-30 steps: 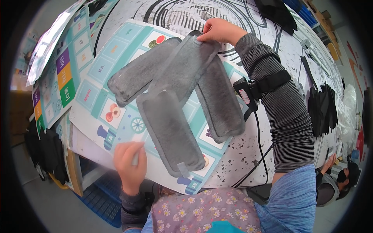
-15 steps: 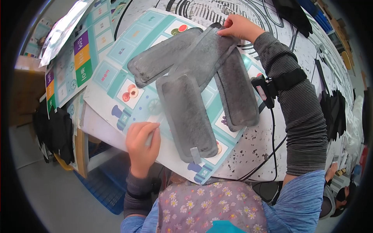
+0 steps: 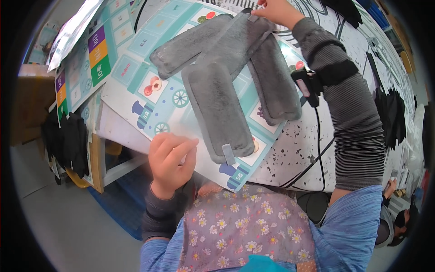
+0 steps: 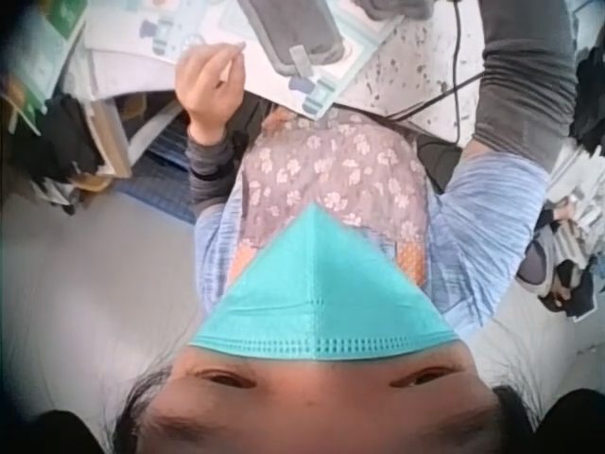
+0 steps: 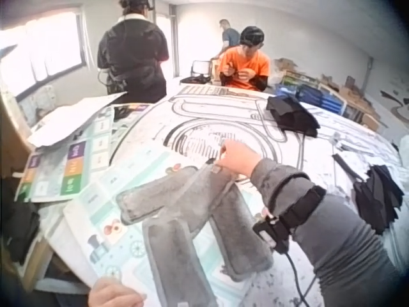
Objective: Applying adhesive strips to fabric shoe upper components and organizing them on a template.
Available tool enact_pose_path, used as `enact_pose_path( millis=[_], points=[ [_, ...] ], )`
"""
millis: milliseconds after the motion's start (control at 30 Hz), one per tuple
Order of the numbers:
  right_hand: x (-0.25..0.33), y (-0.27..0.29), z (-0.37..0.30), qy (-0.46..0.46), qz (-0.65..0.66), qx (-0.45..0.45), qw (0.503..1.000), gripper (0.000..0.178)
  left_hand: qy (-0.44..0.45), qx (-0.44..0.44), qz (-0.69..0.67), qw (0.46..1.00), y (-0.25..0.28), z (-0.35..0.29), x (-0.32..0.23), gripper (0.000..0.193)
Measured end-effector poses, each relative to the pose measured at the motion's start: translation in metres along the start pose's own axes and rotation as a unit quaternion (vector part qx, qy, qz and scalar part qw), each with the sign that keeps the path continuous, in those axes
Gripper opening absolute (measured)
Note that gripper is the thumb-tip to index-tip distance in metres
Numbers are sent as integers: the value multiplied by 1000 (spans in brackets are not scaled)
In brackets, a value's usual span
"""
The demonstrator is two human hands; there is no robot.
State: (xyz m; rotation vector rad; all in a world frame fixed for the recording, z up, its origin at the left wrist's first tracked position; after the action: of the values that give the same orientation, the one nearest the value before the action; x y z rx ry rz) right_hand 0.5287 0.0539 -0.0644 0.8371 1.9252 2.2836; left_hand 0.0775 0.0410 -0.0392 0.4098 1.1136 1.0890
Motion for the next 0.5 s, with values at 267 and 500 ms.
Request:
enact_pose_path(
  millis=[267,500],
  points=[
    [-37,86,-168,-50,-182,221,957,22,81,-12,-4,997,-19,-36,17,26],
    [-100,92,-298,-285,-39,233,929,33,54,-5,36,998,-29,-26,16,22]
  ],
)
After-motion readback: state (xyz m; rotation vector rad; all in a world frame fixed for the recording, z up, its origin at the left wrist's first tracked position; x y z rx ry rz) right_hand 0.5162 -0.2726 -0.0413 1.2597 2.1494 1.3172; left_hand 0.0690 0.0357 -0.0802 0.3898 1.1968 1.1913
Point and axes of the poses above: each hand's wrist, its own z-axis towards the middle knuckle, its own y-axis out of the back of the hand, x = y × z, the point moved 4 cm from there along z, towards the middle knuckle, and after that the axes turned 10 degrees about x, right-handed, at the moved point
